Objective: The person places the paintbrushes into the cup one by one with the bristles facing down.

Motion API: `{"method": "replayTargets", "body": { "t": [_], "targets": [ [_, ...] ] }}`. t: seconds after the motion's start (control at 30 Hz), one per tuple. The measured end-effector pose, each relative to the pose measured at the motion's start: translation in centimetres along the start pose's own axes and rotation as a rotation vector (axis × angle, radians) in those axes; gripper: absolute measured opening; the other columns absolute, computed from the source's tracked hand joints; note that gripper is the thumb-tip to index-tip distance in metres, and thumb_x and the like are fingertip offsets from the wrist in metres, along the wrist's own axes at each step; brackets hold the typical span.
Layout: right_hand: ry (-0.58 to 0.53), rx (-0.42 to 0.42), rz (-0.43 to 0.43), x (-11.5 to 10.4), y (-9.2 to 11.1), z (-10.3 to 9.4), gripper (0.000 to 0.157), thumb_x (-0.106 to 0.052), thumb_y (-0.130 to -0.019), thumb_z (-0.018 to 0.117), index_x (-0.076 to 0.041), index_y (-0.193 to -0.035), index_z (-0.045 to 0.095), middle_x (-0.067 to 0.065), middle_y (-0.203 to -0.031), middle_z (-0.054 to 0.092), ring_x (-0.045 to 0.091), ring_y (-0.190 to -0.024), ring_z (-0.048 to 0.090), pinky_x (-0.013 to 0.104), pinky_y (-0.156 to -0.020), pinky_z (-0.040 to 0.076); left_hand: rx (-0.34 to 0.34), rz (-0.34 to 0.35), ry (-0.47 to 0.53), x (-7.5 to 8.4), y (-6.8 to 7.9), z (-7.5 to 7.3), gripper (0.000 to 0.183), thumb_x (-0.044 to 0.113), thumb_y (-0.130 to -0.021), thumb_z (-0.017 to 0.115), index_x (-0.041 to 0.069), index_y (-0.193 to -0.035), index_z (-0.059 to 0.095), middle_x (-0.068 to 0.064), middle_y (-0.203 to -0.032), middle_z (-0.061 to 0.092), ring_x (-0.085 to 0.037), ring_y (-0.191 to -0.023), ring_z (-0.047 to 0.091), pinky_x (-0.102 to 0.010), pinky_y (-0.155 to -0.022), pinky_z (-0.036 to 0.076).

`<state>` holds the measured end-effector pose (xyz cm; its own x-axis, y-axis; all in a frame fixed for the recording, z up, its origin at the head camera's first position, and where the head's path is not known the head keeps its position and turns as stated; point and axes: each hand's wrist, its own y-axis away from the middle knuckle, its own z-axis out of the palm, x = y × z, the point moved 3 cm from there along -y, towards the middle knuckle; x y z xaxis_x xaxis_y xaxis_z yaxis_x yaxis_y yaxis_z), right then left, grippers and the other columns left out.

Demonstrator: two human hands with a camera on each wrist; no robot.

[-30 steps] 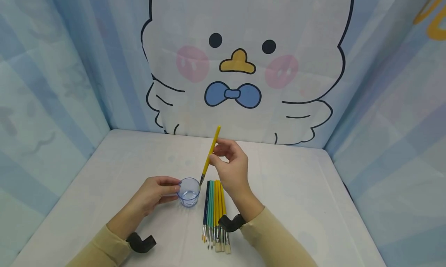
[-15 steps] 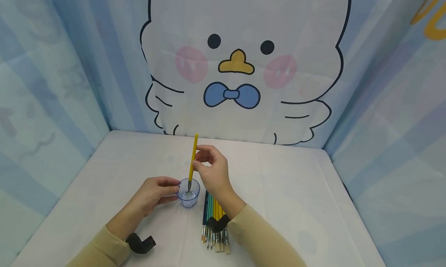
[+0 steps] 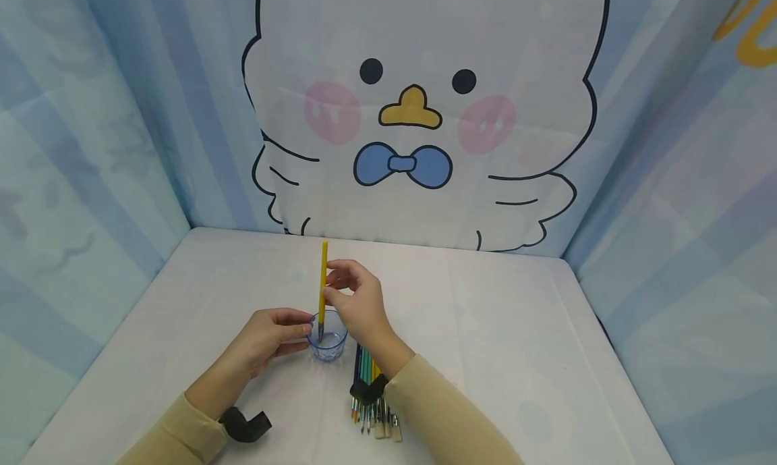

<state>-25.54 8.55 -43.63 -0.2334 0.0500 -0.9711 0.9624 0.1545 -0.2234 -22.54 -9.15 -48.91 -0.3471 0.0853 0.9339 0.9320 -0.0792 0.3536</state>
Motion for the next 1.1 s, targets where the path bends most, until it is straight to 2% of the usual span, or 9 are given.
{"method": "replayTargets", "body": {
  "t": [0.3,0.63,0.8,1.1],
  "targets": [
    [0.044,-0.037,0.044,0.8,-0.2,0.7,0.036,0.001,-0.092,0.071,-0.016,-0.124,0.068,0.016,-0.106,0.066,0.023,-0.094,0.067,0.034,-0.078,0.067,-0.005,0.002,0.017,-0.1,0.0,-0.1,0.029,0.007,-0.092,0.073,-0.002,-0.12,0.071,-0.019,-0.12,0.072,-0.031,-0.106,0.074,-0.039,-0.085,0.066],
    [0.043,-0.035,0.094,1.5,-0.4,1.3,0.038,0.001,-0.092,0.071,-0.015,-0.126,0.068,0.018,-0.109,0.066,0.022,-0.095,0.065,0.034,-0.08,0.067,0.003,0.001,0.003,0.0,0.0,-0.2,0.026,0.01,-0.091,0.076,0.003,-0.117,0.074,-0.017,-0.121,0.072,-0.028,-0.105,0.074,-0.039,-0.086,0.065],
    [0.054,-0.037,0.094,1.6,-0.4,1.6,0.036,0.001,-0.092,0.071,-0.017,-0.123,0.069,0.017,-0.107,0.066,0.021,-0.094,0.066,0.035,-0.08,0.067,0.003,-0.004,0.005,-0.1,-0.1,-0.2,0.025,0.01,-0.091,0.076,0.004,-0.115,0.075,-0.014,-0.119,0.073,-0.023,-0.101,0.074,-0.039,-0.086,0.065],
    [0.08,-0.029,0.079,2.0,-0.5,1.7,0.034,0.0,-0.092,0.071,-0.018,-0.121,0.07,0.014,-0.106,0.067,0.022,-0.094,0.067,0.034,-0.079,0.067,0.0,-0.001,0.012,-0.2,-0.2,-0.2,0.025,0.01,-0.091,0.076,0.003,-0.115,0.075,-0.014,-0.117,0.074,-0.022,-0.099,0.075,-0.039,-0.086,0.066]
  ]
}}
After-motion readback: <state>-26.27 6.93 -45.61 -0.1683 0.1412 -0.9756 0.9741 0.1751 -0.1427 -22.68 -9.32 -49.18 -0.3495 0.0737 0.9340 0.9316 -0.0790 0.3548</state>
